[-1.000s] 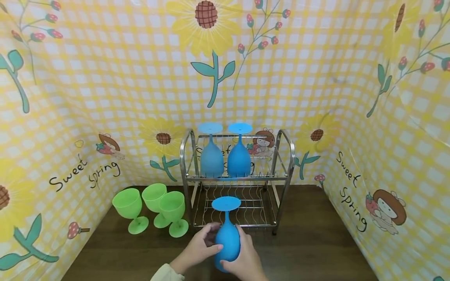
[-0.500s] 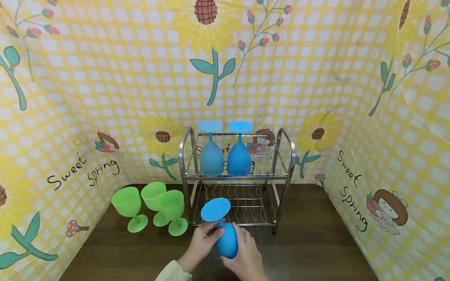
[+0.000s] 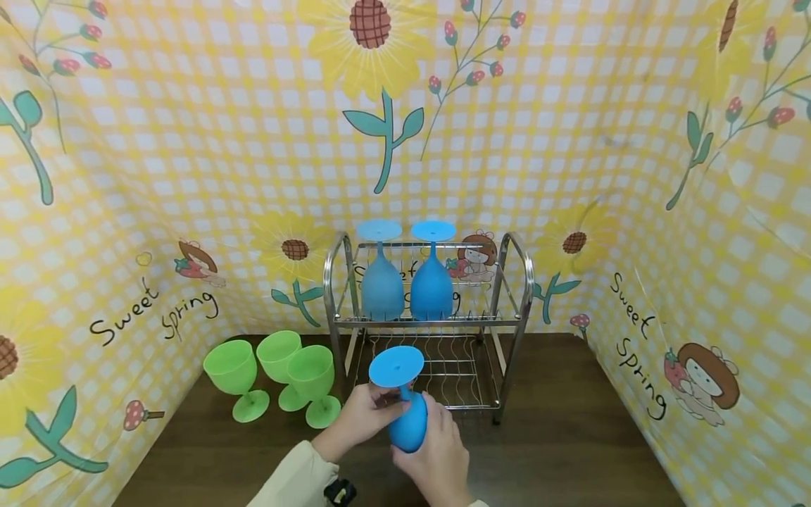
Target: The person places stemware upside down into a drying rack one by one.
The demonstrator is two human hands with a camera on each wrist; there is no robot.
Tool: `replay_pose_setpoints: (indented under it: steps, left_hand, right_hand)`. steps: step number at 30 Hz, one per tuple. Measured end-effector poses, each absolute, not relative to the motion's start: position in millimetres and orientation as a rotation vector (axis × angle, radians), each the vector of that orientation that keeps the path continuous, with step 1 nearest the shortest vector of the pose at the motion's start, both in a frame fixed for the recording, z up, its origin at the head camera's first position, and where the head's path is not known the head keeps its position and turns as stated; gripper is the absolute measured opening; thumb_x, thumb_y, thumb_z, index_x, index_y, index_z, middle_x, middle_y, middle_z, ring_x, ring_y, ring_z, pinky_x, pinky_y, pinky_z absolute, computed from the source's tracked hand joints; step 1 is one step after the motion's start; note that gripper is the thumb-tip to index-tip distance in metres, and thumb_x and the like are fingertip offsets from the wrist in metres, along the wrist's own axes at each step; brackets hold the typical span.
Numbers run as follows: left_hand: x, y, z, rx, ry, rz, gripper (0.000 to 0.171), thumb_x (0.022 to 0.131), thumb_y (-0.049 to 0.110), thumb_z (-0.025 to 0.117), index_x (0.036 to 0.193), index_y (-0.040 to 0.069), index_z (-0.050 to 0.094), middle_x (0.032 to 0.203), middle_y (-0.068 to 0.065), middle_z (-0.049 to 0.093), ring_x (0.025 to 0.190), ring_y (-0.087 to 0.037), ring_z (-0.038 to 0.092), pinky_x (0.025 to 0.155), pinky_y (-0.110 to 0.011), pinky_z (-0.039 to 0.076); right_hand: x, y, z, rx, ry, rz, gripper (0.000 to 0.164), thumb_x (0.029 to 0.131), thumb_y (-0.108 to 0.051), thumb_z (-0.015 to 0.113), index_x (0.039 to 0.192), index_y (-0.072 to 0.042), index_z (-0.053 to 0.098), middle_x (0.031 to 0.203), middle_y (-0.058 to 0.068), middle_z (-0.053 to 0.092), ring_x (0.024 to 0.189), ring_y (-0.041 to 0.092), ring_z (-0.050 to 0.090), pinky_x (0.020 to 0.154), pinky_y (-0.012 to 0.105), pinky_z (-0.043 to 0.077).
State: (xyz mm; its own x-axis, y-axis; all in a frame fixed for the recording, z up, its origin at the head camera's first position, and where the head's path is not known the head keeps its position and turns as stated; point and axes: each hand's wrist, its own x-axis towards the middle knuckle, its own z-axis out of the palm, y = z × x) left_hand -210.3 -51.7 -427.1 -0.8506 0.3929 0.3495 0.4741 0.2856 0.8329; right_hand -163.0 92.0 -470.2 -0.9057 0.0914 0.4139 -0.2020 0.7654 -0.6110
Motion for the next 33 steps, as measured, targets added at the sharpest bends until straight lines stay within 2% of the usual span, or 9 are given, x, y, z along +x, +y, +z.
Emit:
replay_pose_setpoints:
  steps: [4, 6, 11, 15, 18, 21, 25, 29, 33]
  left_hand:
    - [-212.8, -63.5, -409.5, -0.997, -2.566, -1.616, 0.055, 0.087, 0.020, 0.072, 0.135, 0.001, 0.053, 0.134, -0.013, 0.055, 0.120, -0.030, 0.053, 0.095, -0.041, 0.047]
    - [-213.4, -68.4, -404.8, -1.015, -2.537, -1.524, 0.056, 0.087, 0.022, 0.072, 0.135, 0.002, 0.053, 0.135, -0.012, 0.054, 0.123, -0.030, 0.050, 0.098, -0.045, 0.044]
    - [-216.6, -80.8, -400.6, -0.816, -2.293, -1.299, 0.034, 0.085, 0.012, 0.071, 0.116, 0.002, 0.065, 0.118, -0.012, 0.062, 0.111, -0.032, 0.055, 0.091, -0.050, 0.046]
    - [-222.9, -88.4, -402.6, -0.607, -2.057, -1.204, 0.022, 0.081, -0.001, 0.069, 0.103, -0.001, 0.067, 0.103, -0.014, 0.063, 0.091, -0.028, 0.058, 0.077, -0.041, 0.050]
    - [-227.2, -93.0, -406.0, -0.445, -1.987, -1.216, 0.020, 0.081, -0.005, 0.068, 0.101, -0.002, 0.066, 0.097, -0.014, 0.061, 0.082, -0.025, 0.056, 0.070, -0.036, 0.049]
    - [-231.9, -96.9, -411.1, -0.275, -1.997, -1.320, 0.023, 0.082, -0.006, 0.066, 0.105, -0.004, 0.063, 0.098, -0.015, 0.059, 0.084, -0.027, 0.056, 0.072, -0.040, 0.049]
    - [-241.0, -100.1, -413.4, -0.062, -2.047, -1.540, 0.041, 0.086, -0.001, 0.063, 0.125, -0.004, 0.051, 0.110, -0.019, 0.055, 0.098, -0.035, 0.055, 0.079, -0.050, 0.047]
    - [-255.9, -100.4, -412.3, 0.076, -2.100, -1.688, 0.057, 0.088, 0.005, 0.061, 0.140, 0.002, 0.037, 0.123, -0.020, 0.051, 0.107, -0.036, 0.053, 0.082, -0.049, 0.048]
    - [-268.9, -98.9, -410.8, 0.114, -2.110, -1.694, 0.049, 0.088, 0.005, 0.062, 0.134, 0.000, 0.046, 0.117, -0.020, 0.057, 0.100, -0.036, 0.061, 0.077, -0.046, 0.052]
  right_hand:
    - [-170.5, 102.4, -451.4, 0.180, -2.479, 0.946, 0.085, 0.061, -0.030, 0.087, 0.132, -0.002, 0.049, 0.117, 0.018, 0.059, 0.096, 0.034, 0.062, 0.066, 0.051, 0.054]
    - [-174.9, 108.4, -437.7, 0.199, -2.467, 0.971, 0.086, 0.062, -0.030, 0.087, 0.133, -0.002, 0.048, 0.119, 0.019, 0.058, 0.098, 0.035, 0.061, 0.069, 0.053, 0.053]
    - [-183.7, 123.0, -404.9, 0.164, -2.478, 1.124, 0.092, 0.067, -0.033, 0.086, 0.141, -0.004, 0.039, 0.127, 0.022, 0.052, 0.106, 0.042, 0.057, 0.078, 0.060, 0.049]
    - [-188.6, 133.5, -387.5, 0.146, -2.459, 1.236, 0.092, 0.071, -0.030, 0.085, 0.143, -0.004, 0.034, 0.136, 0.021, 0.045, 0.114, 0.045, 0.052, 0.085, 0.063, 0.046]
    - [-192.2, 140.1, -377.9, 0.146, -2.435, 1.293, 0.092, 0.073, -0.027, 0.084, 0.144, -0.003, 0.031, 0.139, 0.022, 0.042, 0.117, 0.047, 0.049, 0.088, 0.064, 0.044]
    - [-195.9, 145.5, -369.5, 0.145, -2.410, 1.329, 0.093, 0.074, -0.026, 0.083, 0.145, -0.002, 0.028, 0.140, 0.024, 0.040, 0.119, 0.049, 0.047, 0.090, 0.064, 0.042]
    - [-202.4, 151.9, -356.4, 0.124, -2.375, 1.388, 0.094, 0.077, -0.026, 0.081, 0.148, -0.002, 0.024, 0.142, 0.024, 0.037, 0.122, 0.048, 0.043, 0.093, 0.065, 0.039]
    - [-212.7, 157.5, -342.4, 0.119, -2.294, 1.473, 0.096, 0.078, -0.024, 0.080, 0.150, -0.005, 0.019, 0.145, 0.022, 0.032, 0.126, 0.046, 0.039, 0.096, 0.065, 0.037]
    - [-223.8, 164.6, -329.0, 0.115, -2.227, 1.496, 0.096, 0.078, -0.021, 0.079, 0.150, -0.005, 0.017, 0.146, 0.022, 0.030, 0.128, 0.045, 0.037, 0.096, 0.065, 0.036]
